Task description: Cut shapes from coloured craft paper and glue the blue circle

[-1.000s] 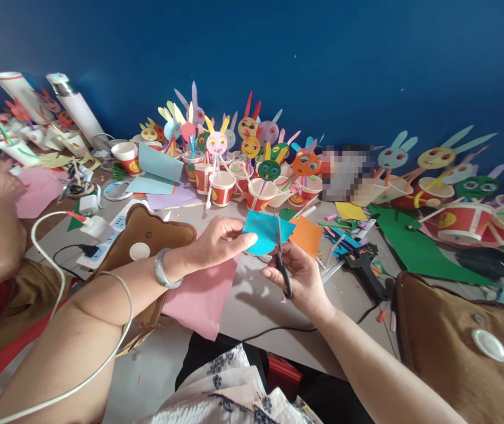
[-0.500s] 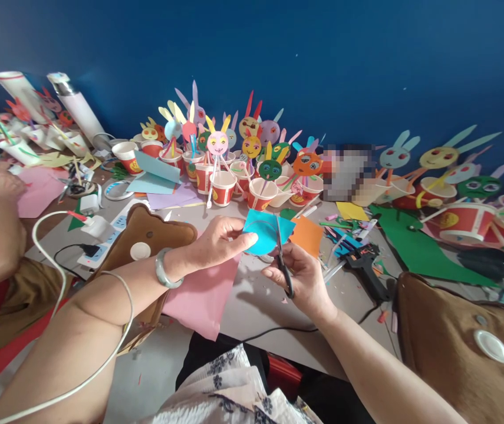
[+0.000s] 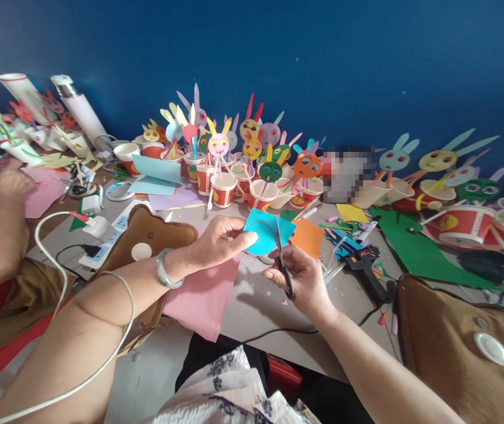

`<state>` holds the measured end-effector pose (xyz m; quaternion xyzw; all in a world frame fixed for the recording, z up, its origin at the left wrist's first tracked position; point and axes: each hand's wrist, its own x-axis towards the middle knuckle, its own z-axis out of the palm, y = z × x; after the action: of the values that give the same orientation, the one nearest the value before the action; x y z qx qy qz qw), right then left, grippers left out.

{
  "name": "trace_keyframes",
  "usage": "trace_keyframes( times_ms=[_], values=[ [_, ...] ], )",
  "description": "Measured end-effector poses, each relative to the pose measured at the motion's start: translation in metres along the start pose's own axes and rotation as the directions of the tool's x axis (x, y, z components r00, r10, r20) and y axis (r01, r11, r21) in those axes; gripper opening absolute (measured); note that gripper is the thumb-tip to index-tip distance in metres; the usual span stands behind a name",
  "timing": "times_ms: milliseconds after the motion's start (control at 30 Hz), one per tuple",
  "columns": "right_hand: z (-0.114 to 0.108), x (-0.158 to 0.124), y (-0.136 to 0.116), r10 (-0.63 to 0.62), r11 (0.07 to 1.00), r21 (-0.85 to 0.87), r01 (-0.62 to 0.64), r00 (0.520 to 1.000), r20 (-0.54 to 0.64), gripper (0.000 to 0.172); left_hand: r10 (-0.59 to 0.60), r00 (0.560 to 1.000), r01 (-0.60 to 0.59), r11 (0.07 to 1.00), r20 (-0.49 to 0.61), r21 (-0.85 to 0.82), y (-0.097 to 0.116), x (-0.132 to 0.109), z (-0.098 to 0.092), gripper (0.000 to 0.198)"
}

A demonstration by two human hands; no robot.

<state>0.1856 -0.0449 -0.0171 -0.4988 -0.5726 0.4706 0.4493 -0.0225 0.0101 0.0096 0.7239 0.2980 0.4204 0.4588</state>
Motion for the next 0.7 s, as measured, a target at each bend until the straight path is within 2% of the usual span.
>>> trace_keyframes(
  times_ms=[200,367,700],
  values=[
    [0.0010,0.0004,0.0006,0.021,0.999,0.026,-0.021,1.000,-0.001,0.058,-0.011,0.999,0.010,1.000,-0.046,-0.028,0.0014,0.0008,0.0024,0.050],
    [-0.0001,-0.0010,-0.0001,0.033,0.999,0.036,-0.033,0.999,0.013,0.058,-0.037,0.999,0.037,0.999,0.005,-0.013,0.0032,-0.0006,0.0036,0.048],
    [0.0000,-0.0021,-0.0021,0.027,1.000,0.012,-0.027,0.998,0.055,0.056,-0.041,0.998,0.041,0.999,0.039,-0.006,0.0060,-0.0012,0.0033,0.044]
  ],
)
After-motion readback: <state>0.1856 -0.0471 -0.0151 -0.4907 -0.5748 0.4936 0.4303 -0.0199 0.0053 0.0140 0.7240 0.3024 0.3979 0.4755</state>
